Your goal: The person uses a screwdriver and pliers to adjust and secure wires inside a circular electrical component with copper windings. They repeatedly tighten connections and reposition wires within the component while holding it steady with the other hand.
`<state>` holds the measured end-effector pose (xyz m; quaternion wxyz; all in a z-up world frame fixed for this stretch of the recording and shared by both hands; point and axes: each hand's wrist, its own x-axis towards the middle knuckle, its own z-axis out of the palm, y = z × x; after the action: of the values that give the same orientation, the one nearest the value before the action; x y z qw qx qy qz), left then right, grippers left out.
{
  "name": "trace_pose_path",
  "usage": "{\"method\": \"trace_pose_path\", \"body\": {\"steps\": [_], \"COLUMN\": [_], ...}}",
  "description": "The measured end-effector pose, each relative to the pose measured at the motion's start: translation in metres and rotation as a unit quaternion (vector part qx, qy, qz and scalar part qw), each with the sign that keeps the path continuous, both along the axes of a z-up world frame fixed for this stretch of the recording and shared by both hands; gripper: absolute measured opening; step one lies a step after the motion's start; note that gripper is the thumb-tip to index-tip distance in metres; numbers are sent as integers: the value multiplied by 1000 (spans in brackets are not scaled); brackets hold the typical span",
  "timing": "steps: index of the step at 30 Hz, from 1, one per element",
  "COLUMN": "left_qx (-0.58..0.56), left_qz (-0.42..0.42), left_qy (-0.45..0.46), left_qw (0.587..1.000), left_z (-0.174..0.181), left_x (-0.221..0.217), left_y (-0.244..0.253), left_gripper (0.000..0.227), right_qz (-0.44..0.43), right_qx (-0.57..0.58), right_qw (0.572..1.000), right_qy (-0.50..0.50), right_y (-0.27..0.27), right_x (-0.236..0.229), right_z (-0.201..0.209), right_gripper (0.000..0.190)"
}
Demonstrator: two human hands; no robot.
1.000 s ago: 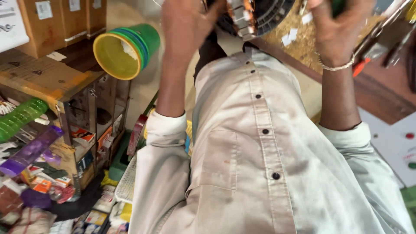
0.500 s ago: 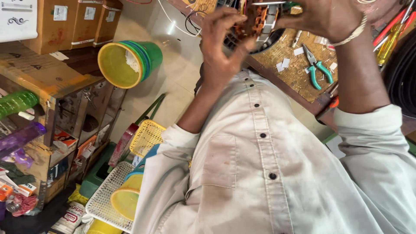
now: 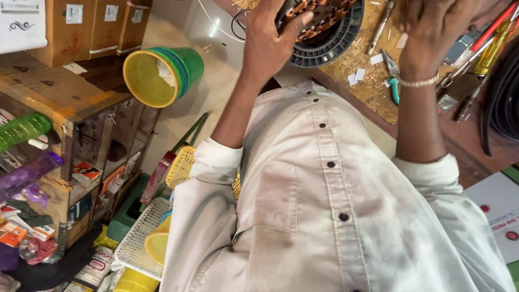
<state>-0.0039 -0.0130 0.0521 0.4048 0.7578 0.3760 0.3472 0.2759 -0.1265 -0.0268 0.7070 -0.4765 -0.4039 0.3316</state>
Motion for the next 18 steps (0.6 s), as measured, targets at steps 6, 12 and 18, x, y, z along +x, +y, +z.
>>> {"method": "trace_pose_path", "body": {"steps": [6, 12, 18], "left_qx": [2, -70, -74], "left_qz": [-60, -86, -114], "left_qy": [25, 20, -8], "left_qw": [998, 994, 991], "left_z": [-5, -8, -14], "left_x": [-7, -11, -13], "left_y": [20, 31, 26], "left_gripper": [34, 38, 53], "right_qz": [-24, 35, 2], "right_qx": [-292, -308, -243], "right_qw": [954, 912, 920], "right_qy": [-69, -269, -309], "right_y": [-43, -56, -59], "right_x": [-45, -50, -47], "right_z": [76, 115, 134], "right_gripper": [27, 40, 19]}}
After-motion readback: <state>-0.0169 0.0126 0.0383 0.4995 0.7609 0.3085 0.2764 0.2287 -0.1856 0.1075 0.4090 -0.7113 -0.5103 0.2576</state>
